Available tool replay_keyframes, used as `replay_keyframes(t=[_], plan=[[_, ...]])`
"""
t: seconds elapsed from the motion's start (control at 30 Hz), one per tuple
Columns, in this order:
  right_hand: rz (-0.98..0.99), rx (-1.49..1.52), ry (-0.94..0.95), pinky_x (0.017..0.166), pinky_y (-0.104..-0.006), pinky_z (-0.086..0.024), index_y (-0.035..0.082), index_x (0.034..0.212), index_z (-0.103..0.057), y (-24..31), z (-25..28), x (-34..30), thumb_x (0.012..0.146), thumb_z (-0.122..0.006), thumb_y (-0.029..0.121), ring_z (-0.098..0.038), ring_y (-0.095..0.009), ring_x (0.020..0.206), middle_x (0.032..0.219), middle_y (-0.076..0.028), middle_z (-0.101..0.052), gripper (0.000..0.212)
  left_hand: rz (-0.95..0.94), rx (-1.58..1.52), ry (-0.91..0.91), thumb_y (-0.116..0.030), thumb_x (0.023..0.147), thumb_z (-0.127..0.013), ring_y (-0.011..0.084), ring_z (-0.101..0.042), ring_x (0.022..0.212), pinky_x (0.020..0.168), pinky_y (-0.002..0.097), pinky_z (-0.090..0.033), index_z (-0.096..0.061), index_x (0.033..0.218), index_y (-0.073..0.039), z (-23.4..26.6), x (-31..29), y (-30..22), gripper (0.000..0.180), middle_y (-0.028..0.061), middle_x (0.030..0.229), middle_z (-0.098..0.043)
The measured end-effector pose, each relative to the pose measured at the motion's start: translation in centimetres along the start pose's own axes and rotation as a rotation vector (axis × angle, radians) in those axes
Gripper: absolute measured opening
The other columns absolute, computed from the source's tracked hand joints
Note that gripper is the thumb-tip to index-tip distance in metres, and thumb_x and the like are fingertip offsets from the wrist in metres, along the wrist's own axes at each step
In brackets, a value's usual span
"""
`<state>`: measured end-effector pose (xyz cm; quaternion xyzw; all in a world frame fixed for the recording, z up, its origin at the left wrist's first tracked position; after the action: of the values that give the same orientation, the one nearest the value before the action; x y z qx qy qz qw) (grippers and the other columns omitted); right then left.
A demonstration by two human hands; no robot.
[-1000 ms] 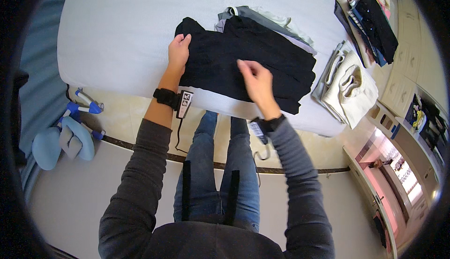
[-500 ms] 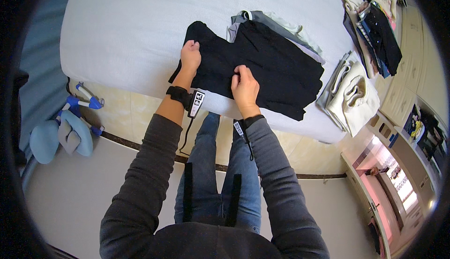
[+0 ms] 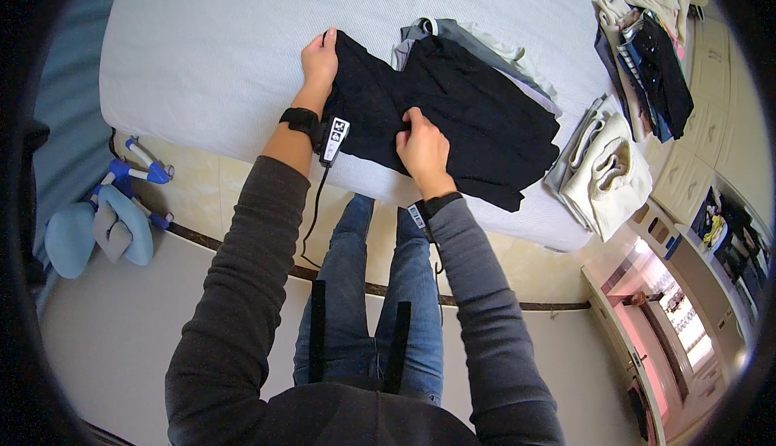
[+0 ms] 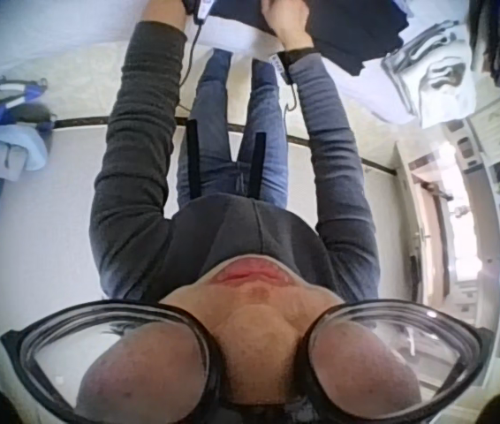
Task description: The person folds several garments on an ironing board, including black t-shirts and a white cardigan. They smooth each item, fold it neatly, and stack the folded clothes. The person also retrieves a hanger and places the cardigan on it.
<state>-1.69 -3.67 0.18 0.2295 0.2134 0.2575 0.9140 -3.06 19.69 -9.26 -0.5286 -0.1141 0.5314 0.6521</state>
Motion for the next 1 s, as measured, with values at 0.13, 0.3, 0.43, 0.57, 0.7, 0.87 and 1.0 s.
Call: replay_keyframes(t=[0.13, 0.3, 0.43, 0.57, 0.7, 0.87, 1.0], plan=[[0.019, 0.22, -0.161, 0.06, -0.0335, -0.049, 0.008, 0.089, -0.063, -1.2, 3.9, 0.6, 0.072, -0.063, 0.01, -0.06, -0.024, 0.064, 0.077, -0.008, -0.058, 0.017, -0.074, -0.064, -0.026, -0.031, 0.085, -0.063, 0.0238, -0.056, 0.07, 0.067, 0.0359, -0.046, -0.059, 0.088, -0.001, 2.4, -2.5, -0.4, 0.03, 0.0107, 0.074, -0.058], [0.172, 0.092, -0.29, 0.084, -0.0352, -0.044, 0.006, 0.1, -0.06, -8.3, 12.4, 0.9, 0.064, -0.058, 0.0, -0.054, -0.029, 0.093, 0.098, -0.011, -0.057, 0.036, -0.795, 0.188, -0.109, -0.012, 0.08, -0.063, 0.0285, -0.053, 0.102, 0.089, 0.0385, -0.041, -0.058, 0.101, -0.006, 4.0, -9.9, -1.8, 0.022, 0.0104, 0.107, -0.057], [0.194, -0.167, 0.035, 0.084, -0.0372, -0.043, 0.008, 0.102, -0.058, -13.4, 15.9, 0.2, 0.059, -0.064, 0.005, -0.052, -0.03, 0.095, 0.095, -0.01, -0.057, 0.043, -0.873, 0.484, 0.222, -0.02, 0.084, -0.061, 0.0282, -0.041, 0.123, 0.1, 0.0428, -0.035, -0.053, 0.124, -0.01, 2.3, -12.9, -2.2, 0.042, 0.0082, 0.134, -0.045], [0.161, -0.358, -0.005, 0.082, -0.0387, -0.042, 0.007, 0.098, -0.056, -15.5, 17.3, -0.9, 0.061, -0.071, 0.01, -0.053, -0.029, 0.092, 0.091, -0.009, -0.059, 0.04, -1.051, 0.58, 0.23, -0.02, 0.079, -0.063, 0.0278, -0.038, 0.127, 0.102, 0.0426, -0.033, -0.048, 0.13, -0.011, 1.5, -13.7, -2.7, 0.053, 0.0085, 0.139, -0.04], [0.025, -0.33, -0.011, 0.083, -0.0391, -0.041, 0.007, 0.102, -0.056, -17.9, 17.2, -2.7, 0.063, -0.077, 0.018, -0.053, -0.03, 0.094, 0.094, -0.012, -0.059, 0.046, -1.15, 0.565, 0.331, -0.018, 0.076, -0.065, 0.0268, -0.04, 0.124, 0.1, 0.0411, -0.035, -0.05, 0.128, -0.011, 0.0, -15.2, -3.6, 0.054, 0.0082, 0.137, -0.042], [-0.188, -0.08, -0.519, 0.083, -0.0366, -0.044, 0.002, 0.11, -0.055, -22.8, 16.5, -5.2, 0.067, -0.076, 0.024, -0.056, -0.027, 0.092, 0.097, -0.013, -0.059, 0.053, -1.242, 0.497, 0.449, -0.011, 0.076, -0.063, 0.0248, -0.042, 0.122, 0.098, 0.0399, -0.036, -0.052, 0.126, -0.013, -4.9, -16.8, -5.2, 0.051, 0.006, 0.133, -0.045], [-1.012, 0.794, -0.377, 0.063, -0.027, -0.048, -0.001, 0.095, -0.063, -25.2, 15.1, -6.7, 0.078, -0.065, 0.048, -0.061, -0.018, 0.072, 0.082, -0.01, -0.064, 0.051, -1.228, 0.804, 0.515, -0.009, 0.076, -0.06, 0.0252, -0.036, 0.13, 0.105, 0.0418, -0.032, -0.04, 0.138, -0.017, -8.1, -16.6, -5.8, 0.066, 0.0026, 0.144, -0.036]])
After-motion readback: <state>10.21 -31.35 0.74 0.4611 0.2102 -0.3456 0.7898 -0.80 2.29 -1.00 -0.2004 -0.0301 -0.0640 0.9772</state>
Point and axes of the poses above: each hand's wrist, its own x-axis towards the middle knuckle, its own z-axis out of the back of the hand, y = z × x, the point moved 1 cm from there along x, towards the middle knuckle
